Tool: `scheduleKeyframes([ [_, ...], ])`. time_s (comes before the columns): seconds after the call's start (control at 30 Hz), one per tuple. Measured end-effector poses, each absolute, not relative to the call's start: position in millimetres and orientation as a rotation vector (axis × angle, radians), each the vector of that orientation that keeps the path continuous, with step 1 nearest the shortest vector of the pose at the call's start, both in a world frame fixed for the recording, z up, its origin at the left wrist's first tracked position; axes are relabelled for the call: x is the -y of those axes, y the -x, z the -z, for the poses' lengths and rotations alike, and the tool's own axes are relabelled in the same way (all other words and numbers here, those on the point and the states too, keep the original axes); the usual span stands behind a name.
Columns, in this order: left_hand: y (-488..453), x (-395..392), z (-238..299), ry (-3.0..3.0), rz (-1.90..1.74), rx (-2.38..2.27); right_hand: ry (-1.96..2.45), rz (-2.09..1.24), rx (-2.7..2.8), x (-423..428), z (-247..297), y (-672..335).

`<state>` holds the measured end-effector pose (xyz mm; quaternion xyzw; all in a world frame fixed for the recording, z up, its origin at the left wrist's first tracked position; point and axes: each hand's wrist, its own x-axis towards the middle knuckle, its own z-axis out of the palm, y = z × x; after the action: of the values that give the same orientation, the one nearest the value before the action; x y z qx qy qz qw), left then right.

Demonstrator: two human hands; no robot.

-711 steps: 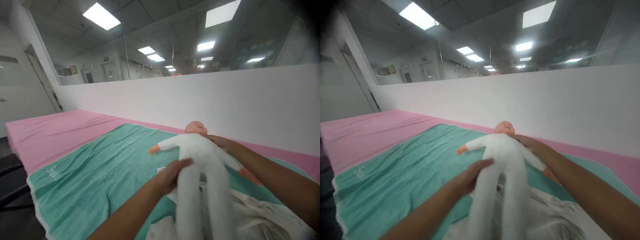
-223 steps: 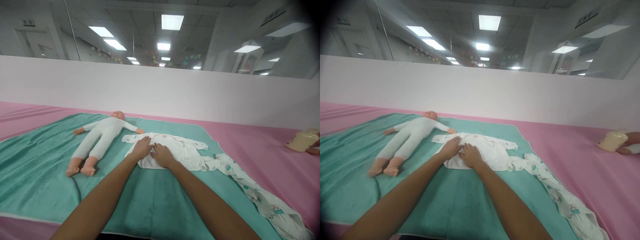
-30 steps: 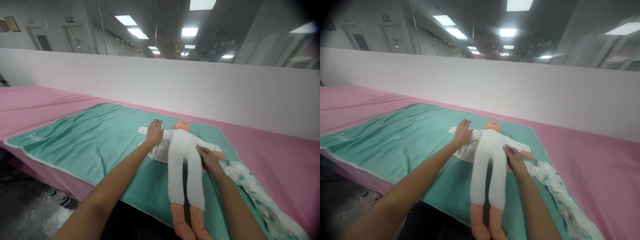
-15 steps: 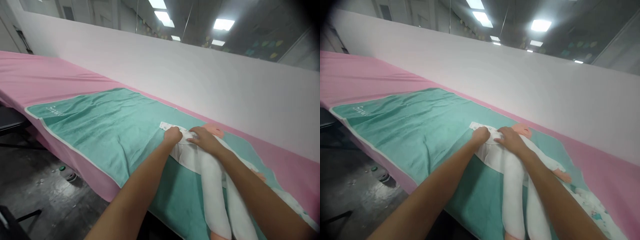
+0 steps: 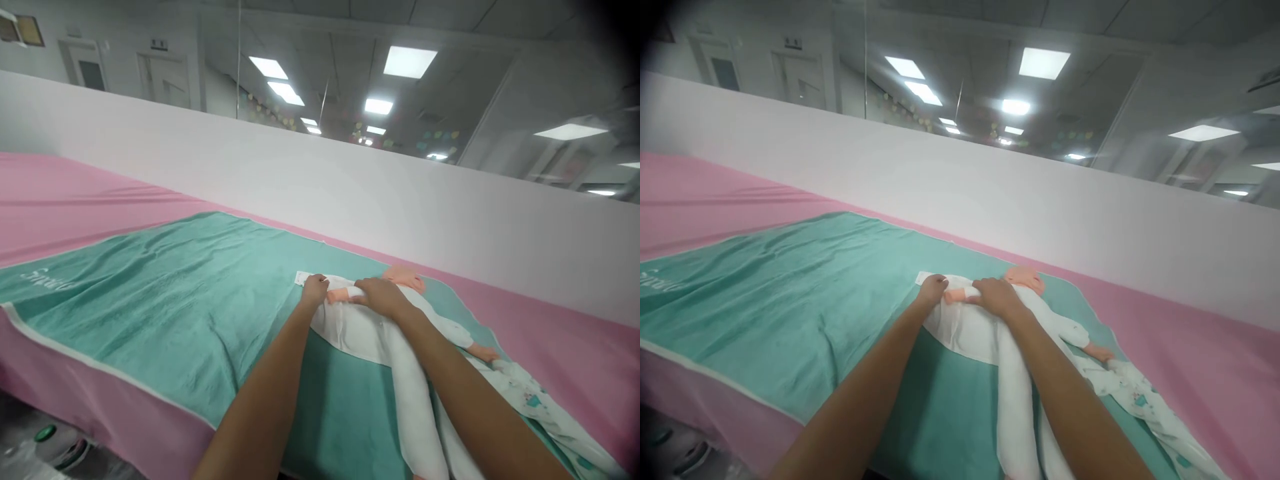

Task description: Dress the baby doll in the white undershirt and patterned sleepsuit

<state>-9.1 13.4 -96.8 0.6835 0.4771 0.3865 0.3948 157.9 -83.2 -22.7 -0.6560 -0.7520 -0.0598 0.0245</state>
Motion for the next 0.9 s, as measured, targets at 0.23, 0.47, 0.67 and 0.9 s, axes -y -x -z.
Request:
scheduleKeyframes([
  [0.23, -8, 23, 65, -1.525, -1.104, -0.881, 2.273, 0.263, 2.133, 74, 29, -170],
  [0.47, -32, 60, 56, -1.140, -0.937, -0.365, 2.091, 0.142, 2.107, 87, 28, -170],
  [0.67, -20, 47, 60, -1.017, -1.011, -0.424, 2.167, 0.300, 1.307, 171, 37, -239],
  [0.9, -27, 54, 61, -0.911, -1.039, -0.484, 2.128, -0.397, 0.985, 206, 63, -292],
])
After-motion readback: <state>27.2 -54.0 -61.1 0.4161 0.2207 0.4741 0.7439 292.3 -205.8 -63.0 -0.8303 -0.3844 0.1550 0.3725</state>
